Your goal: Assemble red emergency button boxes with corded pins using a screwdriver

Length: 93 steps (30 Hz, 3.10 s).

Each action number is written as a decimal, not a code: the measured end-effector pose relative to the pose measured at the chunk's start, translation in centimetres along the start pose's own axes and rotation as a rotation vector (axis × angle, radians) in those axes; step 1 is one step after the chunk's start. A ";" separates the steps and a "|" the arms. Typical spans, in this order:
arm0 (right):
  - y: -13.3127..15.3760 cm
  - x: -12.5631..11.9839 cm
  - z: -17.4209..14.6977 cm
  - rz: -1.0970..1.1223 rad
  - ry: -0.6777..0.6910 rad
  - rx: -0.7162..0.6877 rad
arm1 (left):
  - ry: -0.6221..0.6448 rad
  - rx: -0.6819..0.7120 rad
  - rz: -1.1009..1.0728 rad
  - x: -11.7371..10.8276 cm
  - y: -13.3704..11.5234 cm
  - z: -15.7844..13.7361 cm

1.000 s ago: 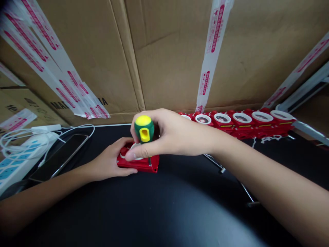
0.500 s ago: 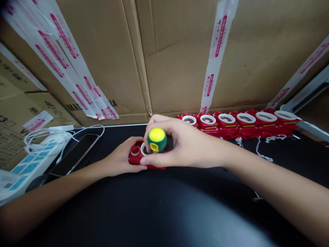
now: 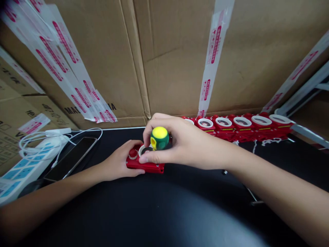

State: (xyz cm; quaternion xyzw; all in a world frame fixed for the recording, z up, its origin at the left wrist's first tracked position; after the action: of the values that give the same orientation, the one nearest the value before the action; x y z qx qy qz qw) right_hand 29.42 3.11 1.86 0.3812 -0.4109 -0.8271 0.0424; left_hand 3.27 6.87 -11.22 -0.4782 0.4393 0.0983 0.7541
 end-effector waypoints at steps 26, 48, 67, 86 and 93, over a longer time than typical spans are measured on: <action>-2.4 -0.9 0.5 0.371 0.102 0.041 | 0.007 -0.084 -0.023 0.2 -0.1 0.1; -3.6 -0.4 0.4 0.160 0.089 0.120 | 0.012 -0.109 0.013 0.1 -0.3 -0.1; -2.5 -1.9 0.1 0.240 0.173 0.109 | 0.016 -0.097 0.046 -0.1 -0.5 0.0; -0.9 -2.1 0.2 0.051 0.077 0.145 | 0.023 -0.106 0.052 0.0 -0.5 0.1; -0.2 -2.1 -0.2 0.200 0.255 0.071 | 0.029 -0.111 0.028 0.0 -0.4 0.1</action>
State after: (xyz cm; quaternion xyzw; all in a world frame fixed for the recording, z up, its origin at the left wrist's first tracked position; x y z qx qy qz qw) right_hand 31.06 3.93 2.96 0.4417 -0.4670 -0.7486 0.1626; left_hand 3.55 6.74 -11.02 -0.5146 0.4505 0.1263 0.7185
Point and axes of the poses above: each hand's wrist, its own z-axis towards the middle knuckle, its own x-axis out of the palm, y = z × x, the point moved 2 cm from there along z, towards the middle knuckle, and after that the axes turned 7 degrees about -x, right-handed, at the moved point
